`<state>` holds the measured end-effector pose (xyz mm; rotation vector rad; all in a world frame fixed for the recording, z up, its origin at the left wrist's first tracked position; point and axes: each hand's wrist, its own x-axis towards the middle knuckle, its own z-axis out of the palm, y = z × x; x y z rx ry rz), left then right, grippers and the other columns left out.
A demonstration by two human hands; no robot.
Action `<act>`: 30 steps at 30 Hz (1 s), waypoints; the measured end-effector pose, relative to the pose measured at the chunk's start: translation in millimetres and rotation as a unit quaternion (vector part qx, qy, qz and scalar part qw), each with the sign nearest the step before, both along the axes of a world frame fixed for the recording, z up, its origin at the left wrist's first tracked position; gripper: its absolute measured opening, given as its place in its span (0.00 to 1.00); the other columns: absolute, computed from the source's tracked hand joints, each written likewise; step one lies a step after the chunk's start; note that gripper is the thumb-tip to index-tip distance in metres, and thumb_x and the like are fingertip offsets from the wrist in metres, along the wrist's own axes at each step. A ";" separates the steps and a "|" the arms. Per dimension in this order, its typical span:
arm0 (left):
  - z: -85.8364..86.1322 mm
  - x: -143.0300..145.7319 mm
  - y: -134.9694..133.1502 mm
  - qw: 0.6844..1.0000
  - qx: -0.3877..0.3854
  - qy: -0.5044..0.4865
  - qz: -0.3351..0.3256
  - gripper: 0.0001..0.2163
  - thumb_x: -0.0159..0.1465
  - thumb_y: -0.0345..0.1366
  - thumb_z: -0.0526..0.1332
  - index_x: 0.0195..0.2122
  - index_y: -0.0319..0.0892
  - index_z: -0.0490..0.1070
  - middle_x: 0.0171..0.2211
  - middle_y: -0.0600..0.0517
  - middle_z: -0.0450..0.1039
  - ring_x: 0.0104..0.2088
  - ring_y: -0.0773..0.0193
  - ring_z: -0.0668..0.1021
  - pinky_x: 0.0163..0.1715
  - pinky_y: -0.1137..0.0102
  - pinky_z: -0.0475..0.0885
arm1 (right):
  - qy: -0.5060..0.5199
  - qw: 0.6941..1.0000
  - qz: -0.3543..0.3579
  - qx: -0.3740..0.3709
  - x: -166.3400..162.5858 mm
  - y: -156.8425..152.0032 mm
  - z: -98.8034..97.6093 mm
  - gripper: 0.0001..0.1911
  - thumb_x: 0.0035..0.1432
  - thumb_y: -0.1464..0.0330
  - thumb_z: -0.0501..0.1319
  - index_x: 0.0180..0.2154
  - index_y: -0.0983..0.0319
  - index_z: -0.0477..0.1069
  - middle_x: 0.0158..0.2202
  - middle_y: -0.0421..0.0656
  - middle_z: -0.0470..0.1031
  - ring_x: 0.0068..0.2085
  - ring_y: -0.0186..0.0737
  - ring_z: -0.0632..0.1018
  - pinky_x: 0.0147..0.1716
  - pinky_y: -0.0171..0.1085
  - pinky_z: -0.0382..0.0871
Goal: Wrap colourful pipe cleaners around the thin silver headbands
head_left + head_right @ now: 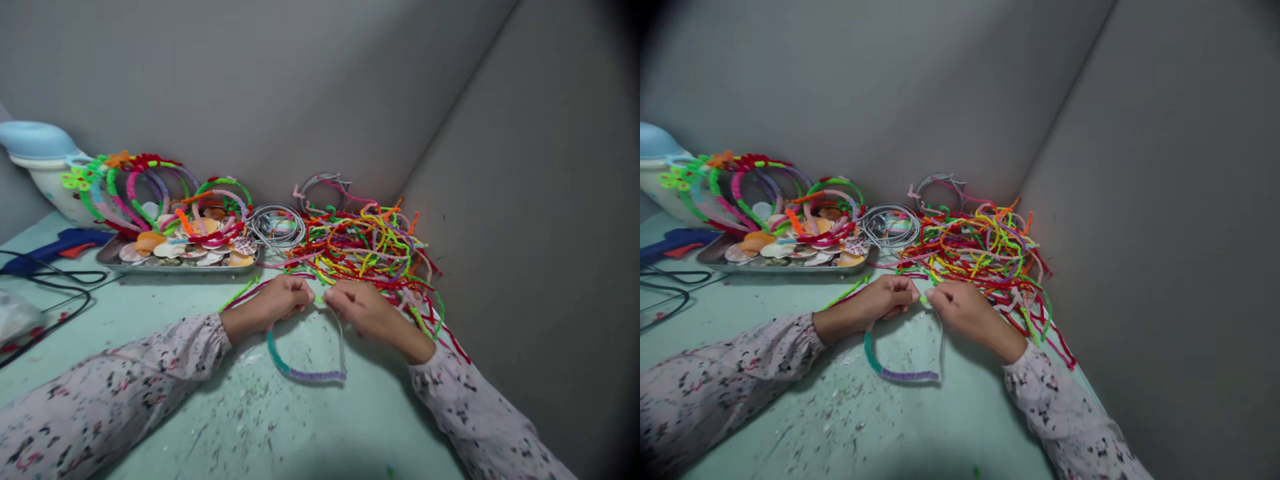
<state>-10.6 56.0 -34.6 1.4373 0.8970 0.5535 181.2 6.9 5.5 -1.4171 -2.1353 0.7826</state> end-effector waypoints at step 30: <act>7.8 3.7 -4.1 0.998 0.020 0.063 -0.006 0.04 0.51 0.34 0.57 0.24 0.40 0.66 0.17 0.58 0.61 0.15 0.73 0.59 0.16 0.74 0.49 | -0.353 0.920 -0.022 0.168 -26.5 -25.0 -10.9 0.09 0.63 0.74 0.51 0.37 0.65 0.70 0.34 0.48 0.74 0.32 0.40 0.75 0.28 0.36 0.60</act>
